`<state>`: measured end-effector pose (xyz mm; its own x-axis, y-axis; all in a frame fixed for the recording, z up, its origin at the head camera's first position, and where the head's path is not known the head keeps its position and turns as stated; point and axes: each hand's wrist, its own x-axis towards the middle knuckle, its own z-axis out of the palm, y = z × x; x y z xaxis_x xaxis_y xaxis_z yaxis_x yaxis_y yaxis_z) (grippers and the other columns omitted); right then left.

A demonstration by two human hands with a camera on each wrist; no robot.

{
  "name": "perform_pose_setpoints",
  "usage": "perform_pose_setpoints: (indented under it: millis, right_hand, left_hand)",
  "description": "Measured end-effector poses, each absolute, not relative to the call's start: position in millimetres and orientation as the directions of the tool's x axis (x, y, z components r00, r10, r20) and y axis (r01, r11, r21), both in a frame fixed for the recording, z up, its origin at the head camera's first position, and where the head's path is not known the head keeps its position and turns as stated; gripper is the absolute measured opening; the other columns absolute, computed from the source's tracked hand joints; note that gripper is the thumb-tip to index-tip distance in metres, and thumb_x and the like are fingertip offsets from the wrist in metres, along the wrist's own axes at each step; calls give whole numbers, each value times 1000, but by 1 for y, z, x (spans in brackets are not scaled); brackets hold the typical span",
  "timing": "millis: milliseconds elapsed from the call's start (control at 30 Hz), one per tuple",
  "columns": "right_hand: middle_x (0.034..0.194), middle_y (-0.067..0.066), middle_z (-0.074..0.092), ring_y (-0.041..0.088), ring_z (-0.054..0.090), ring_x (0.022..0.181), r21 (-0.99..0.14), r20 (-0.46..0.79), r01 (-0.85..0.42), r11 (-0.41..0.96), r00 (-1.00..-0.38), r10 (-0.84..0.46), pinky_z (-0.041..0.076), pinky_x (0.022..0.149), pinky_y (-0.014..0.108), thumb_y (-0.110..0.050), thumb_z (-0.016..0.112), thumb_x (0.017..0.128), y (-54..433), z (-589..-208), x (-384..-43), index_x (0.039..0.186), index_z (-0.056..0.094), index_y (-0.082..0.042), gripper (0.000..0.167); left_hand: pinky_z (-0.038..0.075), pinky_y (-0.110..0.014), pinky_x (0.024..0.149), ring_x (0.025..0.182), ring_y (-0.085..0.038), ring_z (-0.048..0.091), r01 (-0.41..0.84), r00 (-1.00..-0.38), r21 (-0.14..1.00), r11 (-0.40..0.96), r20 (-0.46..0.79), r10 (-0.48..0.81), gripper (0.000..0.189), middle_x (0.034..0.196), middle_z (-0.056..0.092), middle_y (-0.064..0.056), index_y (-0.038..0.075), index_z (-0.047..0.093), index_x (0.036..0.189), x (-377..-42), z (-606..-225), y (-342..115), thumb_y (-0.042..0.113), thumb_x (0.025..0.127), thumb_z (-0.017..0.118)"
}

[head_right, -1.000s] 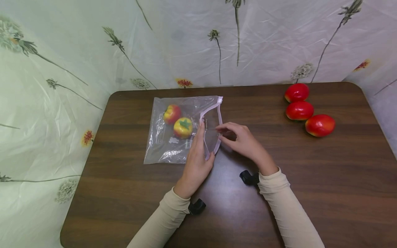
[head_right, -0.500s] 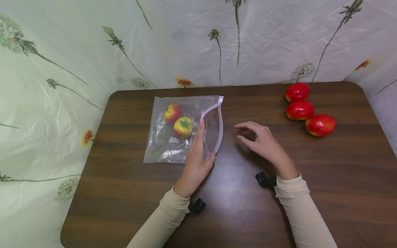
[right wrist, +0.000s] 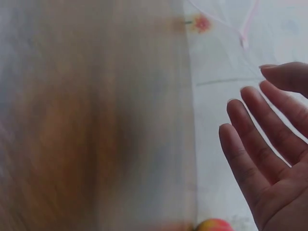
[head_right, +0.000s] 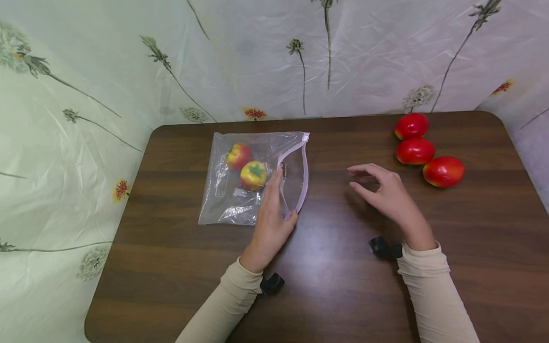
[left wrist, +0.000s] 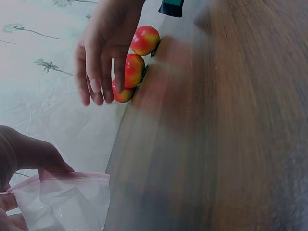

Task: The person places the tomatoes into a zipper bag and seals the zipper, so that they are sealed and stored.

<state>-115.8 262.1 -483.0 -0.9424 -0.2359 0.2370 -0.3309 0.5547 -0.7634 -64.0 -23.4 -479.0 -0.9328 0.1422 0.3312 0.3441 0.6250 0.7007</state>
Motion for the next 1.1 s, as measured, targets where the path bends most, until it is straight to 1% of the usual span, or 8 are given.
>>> perform_pose_setpoints:
  millis: [167, 300, 467, 633, 733, 867, 967, 1100]
  right_hand:
    - [118, -21, 70, -15, 66, 98, -785, 220, -284, 550, -958, -182, 46, 89, 0, 0, 78, 87, 280, -475, -113, 128, 70, -9, 42]
    - [118, -29, 66, -17, 65, 100, -815, 193, -234, 531, -972, -133, 46, 88, 0, 1, 75, 89, 300, -469, -110, 132, 66, -3, 44]
    - [118, -21, 69, -10, 65, 105, -843, 199, -180, 507, -980, -18, 47, 88, 0, 3, 73, 90, 325, -459, -105, 135, 65, -1, 45]
    - [126, -22, 65, -7, 57, 106, -816, 150, 8, 578, -963, 226, 43, 80, -3, -15, 73, 94, 349, -454, -99, 138, 67, -18, 44]
    - [141, -18, 61, -4, 54, 120, -768, 109, 139, 626, -933, 342, 41, 100, 4, -26, 71, 96, 360, -456, -98, 143, 63, -25, 48]
    - [160, -7, 48, 11, 43, 146, -709, 43, 269, 652, -906, 422, 30, 126, 29, -36, 67, 98, 367, -461, -98, 151, 54, -28, 54]
    - [163, 0, 45, 23, 41, 149, -687, 4, 322, 651, -894, 447, 31, 126, 34, -38, 66, 99, 370, -465, -99, 153, 52, -26, 58]
    - [165, 3, 42, 27, 40, 151, -679, -28, 369, 634, -876, 481, 32, 126, 32, -38, 66, 98, 376, -468, -99, 154, 50, -28, 59]
  left_hand:
    - [40, -40, 121, 148, -28, 43, 346, -928, 702, 623, 353, 119, 107, 159, 42, -14, 6, 29, 161, -66, -480, -24, -5, 71, 85]
    - [42, -40, 120, 145, -28, 45, 327, -936, 726, 605, 338, 101, 107, 154, 46, -14, 6, 32, 159, -68, -481, -27, -3, 67, 86]
    - [40, -40, 122, 147, -28, 43, 288, -953, 762, 580, 289, 92, 107, 155, 44, -14, 7, 31, 160, -69, -480, -29, -2, 69, 86]
    - [42, -39, 120, 147, -28, 43, 275, -957, 774, 570, 278, 83, 105, 156, 42, -14, 6, 32, 159, -69, -480, -29, -2, 69, 86]
    - [41, -40, 120, 147, -28, 43, 266, -959, 780, 567, 271, 77, 105, 156, 42, -14, 6, 32, 159, -70, -480, -30, -3, 69, 86]
    - [41, -41, 121, 147, -27, 42, 245, -965, 784, 571, 252, 68, 105, 157, 42, -13, 8, 32, 160, -70, -481, -30, -1, 71, 86]
    - [42, -41, 120, 147, -27, 43, 237, -967, 788, 568, 245, 63, 104, 157, 43, -12, 9, 32, 160, -71, -481, -30, -1, 71, 86]
    - [46, -42, 117, 145, -28, 46, 235, -968, 797, 557, 244, 59, 103, 156, 44, -13, 9, 33, 159, -71, -480, -30, -1, 71, 86]
